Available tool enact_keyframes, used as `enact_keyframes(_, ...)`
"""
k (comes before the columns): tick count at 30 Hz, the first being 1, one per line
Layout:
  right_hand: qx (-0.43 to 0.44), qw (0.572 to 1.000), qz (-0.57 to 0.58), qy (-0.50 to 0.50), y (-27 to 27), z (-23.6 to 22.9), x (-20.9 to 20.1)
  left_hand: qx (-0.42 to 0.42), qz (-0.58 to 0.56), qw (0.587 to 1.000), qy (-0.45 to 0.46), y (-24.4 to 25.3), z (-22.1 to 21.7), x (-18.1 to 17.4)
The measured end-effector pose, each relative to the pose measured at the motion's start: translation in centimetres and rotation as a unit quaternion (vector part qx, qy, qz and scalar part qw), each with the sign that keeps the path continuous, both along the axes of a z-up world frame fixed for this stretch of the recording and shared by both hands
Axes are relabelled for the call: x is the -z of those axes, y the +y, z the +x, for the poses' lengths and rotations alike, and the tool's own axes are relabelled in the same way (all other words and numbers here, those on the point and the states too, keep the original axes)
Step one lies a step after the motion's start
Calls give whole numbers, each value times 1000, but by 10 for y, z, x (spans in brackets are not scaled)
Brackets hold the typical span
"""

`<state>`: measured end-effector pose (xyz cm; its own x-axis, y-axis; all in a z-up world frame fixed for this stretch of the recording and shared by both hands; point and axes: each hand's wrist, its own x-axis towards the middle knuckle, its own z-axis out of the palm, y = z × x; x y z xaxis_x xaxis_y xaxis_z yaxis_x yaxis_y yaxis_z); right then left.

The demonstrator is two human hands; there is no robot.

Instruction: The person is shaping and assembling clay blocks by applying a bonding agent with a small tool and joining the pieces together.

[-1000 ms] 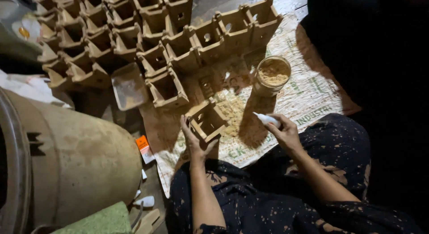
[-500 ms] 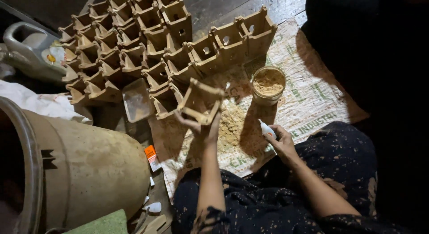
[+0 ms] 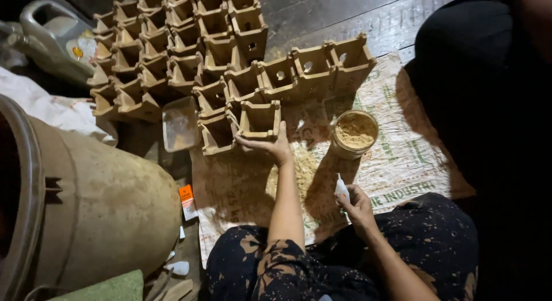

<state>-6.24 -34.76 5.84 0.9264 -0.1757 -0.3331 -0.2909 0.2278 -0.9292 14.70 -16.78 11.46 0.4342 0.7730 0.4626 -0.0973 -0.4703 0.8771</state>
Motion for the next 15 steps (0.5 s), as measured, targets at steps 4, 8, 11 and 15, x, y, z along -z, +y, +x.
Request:
enact_keyframes(4,-17,1000,-15,1,1,4,3,10,24,999,29,5,-10,11)
enact_keyframes(8,-9,1000,-12,-4,1,5,4,38,136,986,88,4,-45,17)
enact_keyframes(11,-6,1000,-10,-11,1,4,6,16,287,953,92,28,-51,8)
enact_keyframes(15,-14,999,-14,-34,1,2,7,62,420,884,199,54,-44,-21)
